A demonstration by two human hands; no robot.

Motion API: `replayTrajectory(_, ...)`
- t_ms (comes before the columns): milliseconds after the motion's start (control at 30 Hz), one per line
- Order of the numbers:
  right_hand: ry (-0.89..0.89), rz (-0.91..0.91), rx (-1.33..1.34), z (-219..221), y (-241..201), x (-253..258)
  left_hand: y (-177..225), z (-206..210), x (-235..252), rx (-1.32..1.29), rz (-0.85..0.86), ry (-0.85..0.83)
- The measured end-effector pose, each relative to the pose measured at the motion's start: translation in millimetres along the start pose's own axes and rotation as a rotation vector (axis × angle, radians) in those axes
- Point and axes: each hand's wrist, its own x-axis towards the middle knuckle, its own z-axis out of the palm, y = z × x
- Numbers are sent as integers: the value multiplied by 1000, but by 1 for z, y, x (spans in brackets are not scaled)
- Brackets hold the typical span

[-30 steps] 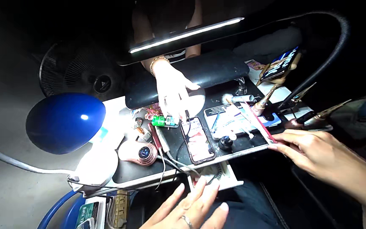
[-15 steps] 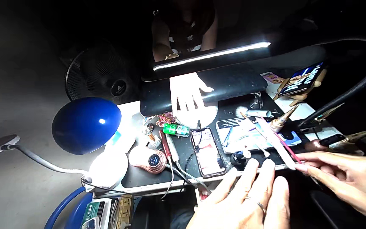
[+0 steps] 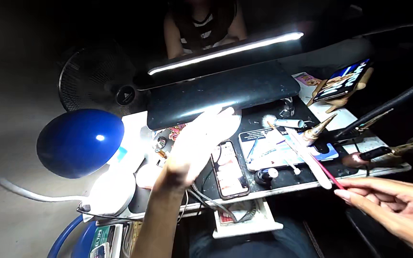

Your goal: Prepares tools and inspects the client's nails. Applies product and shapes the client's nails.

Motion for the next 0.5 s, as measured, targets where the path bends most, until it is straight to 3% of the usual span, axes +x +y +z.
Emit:
replayTrajectory(100, 111, -23, -49, 8, 3, 3, 1, -2, 21, -391, -82, 39)
replayTrajectory(267, 121, 0, -99, 9, -1, 2, -3, -9, 45, -409, -58, 80)
replayTrajectory(500, 255, -32, -414, 32, 4, 28, -8, 8, 71, -483, 8, 90)
